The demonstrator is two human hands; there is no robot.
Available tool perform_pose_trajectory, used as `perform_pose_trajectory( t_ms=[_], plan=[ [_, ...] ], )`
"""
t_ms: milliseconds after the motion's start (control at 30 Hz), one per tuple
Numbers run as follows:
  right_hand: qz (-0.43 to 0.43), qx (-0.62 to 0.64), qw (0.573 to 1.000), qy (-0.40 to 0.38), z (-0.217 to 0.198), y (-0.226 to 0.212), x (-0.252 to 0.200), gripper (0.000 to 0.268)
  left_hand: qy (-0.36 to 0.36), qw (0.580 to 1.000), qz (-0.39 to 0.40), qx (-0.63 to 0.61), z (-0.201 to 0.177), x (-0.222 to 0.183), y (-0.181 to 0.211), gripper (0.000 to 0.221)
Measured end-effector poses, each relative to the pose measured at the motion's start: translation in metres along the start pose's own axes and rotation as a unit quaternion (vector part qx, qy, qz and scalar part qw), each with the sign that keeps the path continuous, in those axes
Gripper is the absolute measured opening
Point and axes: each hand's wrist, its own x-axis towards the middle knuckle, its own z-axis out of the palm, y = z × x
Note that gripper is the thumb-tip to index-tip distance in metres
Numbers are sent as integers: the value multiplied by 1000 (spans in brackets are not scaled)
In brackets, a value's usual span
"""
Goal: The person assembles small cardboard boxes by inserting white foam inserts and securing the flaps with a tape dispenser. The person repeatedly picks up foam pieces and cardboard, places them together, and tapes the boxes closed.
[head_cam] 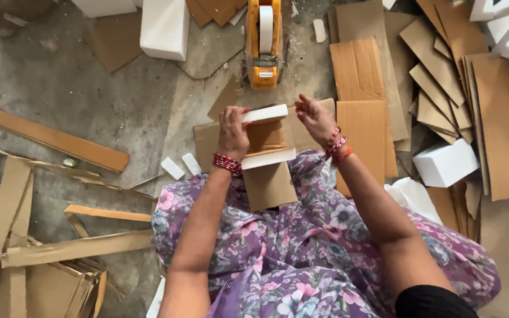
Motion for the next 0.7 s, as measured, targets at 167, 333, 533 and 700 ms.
perform_pose_trajectory(
  t_ms=[167, 333, 533, 700],
  plan=[
    [30, 214, 972, -88, 38, 11, -9, 69, 26, 993, 86, 83, -2, 10, 3, 40],
    [-65, 173, 973, -135, 45, -4, -9, 67, -24, 997, 62, 43, -8, 8, 8, 55],
    [-111, -160, 981, -12, -6, -92, -46, 29, -22, 999, 32, 37, -7, 3, 8, 52],
    [-169, -407, 878, -186, 39, -134, -91, 75, 4, 996, 60, 68, 2, 3, 4, 54]
  ],
)
